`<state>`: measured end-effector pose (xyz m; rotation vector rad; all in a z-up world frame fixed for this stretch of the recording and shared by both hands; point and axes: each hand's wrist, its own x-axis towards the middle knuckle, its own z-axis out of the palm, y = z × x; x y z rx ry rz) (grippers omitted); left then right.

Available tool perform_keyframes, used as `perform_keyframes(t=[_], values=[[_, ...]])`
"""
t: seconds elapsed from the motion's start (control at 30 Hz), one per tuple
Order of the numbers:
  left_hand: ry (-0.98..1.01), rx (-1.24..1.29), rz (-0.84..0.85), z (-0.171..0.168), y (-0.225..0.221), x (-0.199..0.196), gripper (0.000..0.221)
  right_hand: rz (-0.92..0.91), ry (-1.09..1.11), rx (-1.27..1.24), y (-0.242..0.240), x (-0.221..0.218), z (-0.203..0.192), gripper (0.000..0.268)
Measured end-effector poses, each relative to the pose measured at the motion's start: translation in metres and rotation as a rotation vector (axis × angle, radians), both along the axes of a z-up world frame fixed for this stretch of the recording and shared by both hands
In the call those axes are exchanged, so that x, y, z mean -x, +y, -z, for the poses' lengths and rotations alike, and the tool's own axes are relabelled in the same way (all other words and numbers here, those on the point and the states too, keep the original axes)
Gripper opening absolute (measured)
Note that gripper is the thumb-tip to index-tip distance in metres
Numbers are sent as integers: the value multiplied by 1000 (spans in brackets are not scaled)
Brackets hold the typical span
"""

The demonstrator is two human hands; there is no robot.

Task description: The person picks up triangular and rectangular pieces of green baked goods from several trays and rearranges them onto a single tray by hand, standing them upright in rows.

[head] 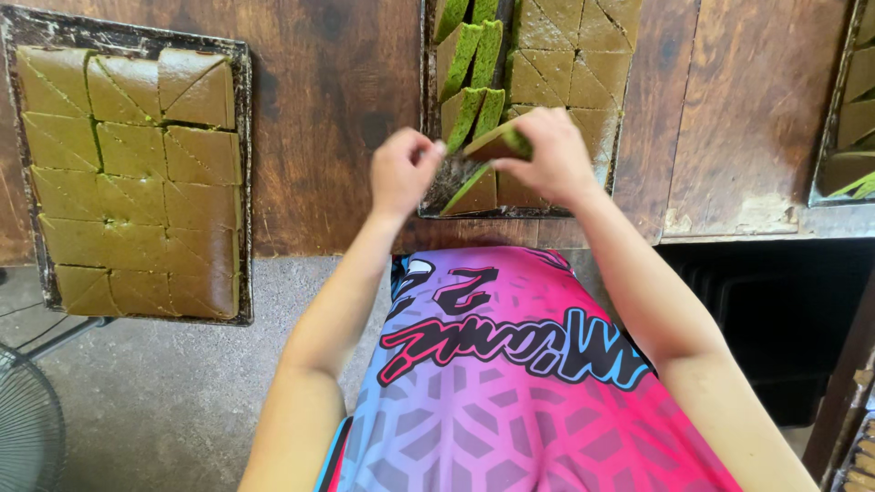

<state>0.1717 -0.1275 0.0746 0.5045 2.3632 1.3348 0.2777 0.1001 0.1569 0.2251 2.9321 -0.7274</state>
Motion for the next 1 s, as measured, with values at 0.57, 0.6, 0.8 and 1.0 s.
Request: perform_keyframes(t=[0.57,0.6,0.8,1.0], values=[[48,297,489,-18,21,-20,57,703,266,1083,28,-62,54,53],[49,300,490,-22,20,-15,57,616,233,917,25,-59,49,55],[363,367,813,-26,18,13,26,319,-67,282,-1,-25,32,43],[245,305,787,-39,20,12,64,108,-51,182,-28,-11,49,37]])
